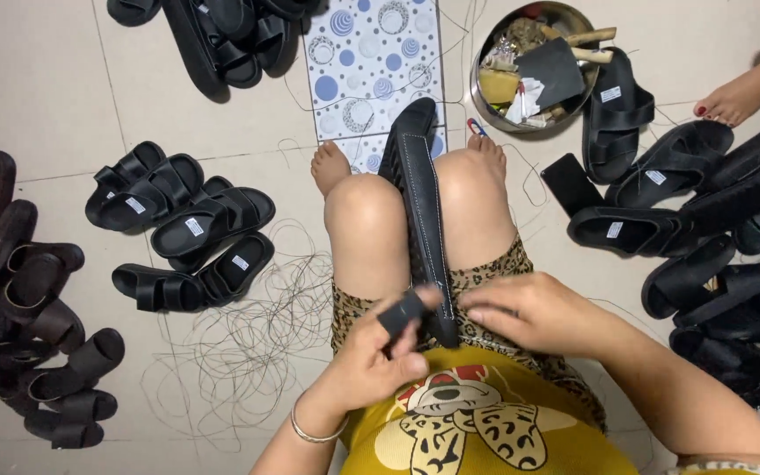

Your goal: Hand-sewing the straps and soles of black sandals using a needle and thread.

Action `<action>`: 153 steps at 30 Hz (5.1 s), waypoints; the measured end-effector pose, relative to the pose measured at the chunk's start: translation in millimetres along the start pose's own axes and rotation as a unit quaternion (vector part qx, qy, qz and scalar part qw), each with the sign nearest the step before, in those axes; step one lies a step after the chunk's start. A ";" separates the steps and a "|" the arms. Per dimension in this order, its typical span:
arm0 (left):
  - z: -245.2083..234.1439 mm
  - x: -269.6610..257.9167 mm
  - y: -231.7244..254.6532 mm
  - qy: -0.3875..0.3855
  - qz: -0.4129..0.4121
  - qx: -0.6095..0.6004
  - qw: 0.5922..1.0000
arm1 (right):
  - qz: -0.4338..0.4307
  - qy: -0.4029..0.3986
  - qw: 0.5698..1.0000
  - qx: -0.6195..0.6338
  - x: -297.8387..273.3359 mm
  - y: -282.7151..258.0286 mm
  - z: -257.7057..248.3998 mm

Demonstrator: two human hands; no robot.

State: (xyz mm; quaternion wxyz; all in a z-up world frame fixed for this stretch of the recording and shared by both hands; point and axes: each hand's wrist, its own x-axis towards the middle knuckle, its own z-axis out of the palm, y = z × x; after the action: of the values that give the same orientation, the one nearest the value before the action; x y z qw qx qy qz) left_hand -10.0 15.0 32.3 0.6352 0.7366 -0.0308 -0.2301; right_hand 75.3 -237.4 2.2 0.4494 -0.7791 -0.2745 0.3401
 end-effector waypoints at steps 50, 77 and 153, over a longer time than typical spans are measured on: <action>4.1 36.5 -43.3 0.137 0.048 0.196 0.970 | -0.090 -0.096 0.900 -0.415 29.7 -21.6 -8.3; -18.9 -14.7 -85.0 0.068 0.015 -0.398 0.915 | -0.048 0.020 0.989 -0.138 20.3 -3.6 -4.3; 81.3 40.8 -48.0 0.230 -0.085 0.265 0.933 | -0.055 0.340 0.897 -0.277 19.9 76.0 64.2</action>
State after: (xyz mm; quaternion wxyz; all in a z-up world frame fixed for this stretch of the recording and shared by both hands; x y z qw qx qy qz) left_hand -16.2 -64.6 -32.6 0.3849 0.9107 0.1193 -0.0912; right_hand 47.1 -223.7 -94.2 0.2996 -0.9238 -0.2305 -0.0606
